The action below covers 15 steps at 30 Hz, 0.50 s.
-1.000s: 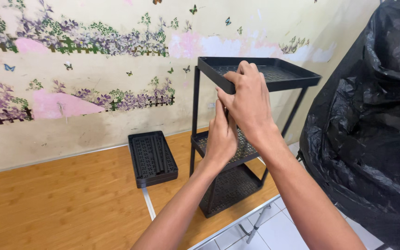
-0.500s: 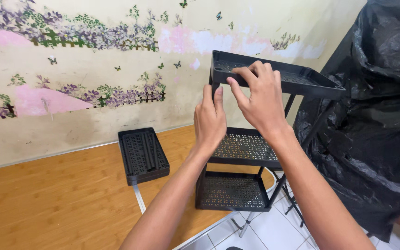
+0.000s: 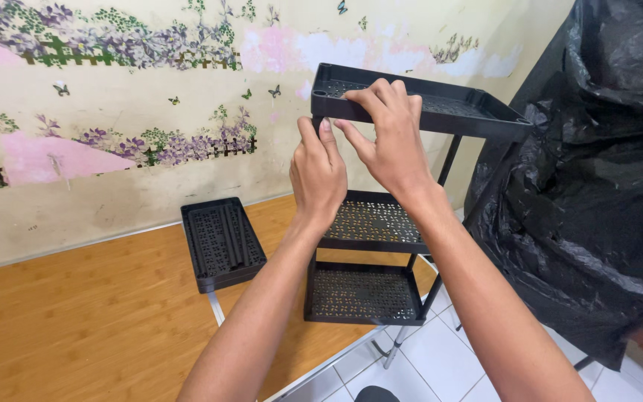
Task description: The person assembles a black plastic three-tier storage shelf by inserting vertical poles into the trays and securing each tray to the frame. The person repeatedly adjusts the trays and poles to ensure a snug fit.
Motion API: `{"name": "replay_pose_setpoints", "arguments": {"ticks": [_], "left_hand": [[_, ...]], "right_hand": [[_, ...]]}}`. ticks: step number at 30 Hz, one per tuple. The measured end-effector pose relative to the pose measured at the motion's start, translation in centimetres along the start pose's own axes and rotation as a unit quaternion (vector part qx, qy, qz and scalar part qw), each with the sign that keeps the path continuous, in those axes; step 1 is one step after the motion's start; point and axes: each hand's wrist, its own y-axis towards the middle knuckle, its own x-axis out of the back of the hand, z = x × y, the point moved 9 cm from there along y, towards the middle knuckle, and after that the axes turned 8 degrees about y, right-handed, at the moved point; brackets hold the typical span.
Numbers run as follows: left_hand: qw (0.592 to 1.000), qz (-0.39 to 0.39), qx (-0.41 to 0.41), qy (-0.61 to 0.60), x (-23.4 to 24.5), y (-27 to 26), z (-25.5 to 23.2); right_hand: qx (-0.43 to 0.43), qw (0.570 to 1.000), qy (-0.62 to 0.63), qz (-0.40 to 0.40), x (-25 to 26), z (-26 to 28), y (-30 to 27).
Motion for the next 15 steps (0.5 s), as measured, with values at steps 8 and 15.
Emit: {"name": "replay_pose_setpoints", "arguments": {"ticks": [8,15], "left_hand": [[0.999,-0.011,-0.026,-0.02,0.18,0.06,0.55],[0.996,0.02,-0.024,-0.085,0.03,0.33,0.91]], "right_hand": [[0.021,0.999,-0.026,-0.027,-0.36,0.82,-0.24],[0.029,0.998,-0.04,-0.044,-0.37,0.84,-0.57]]}}
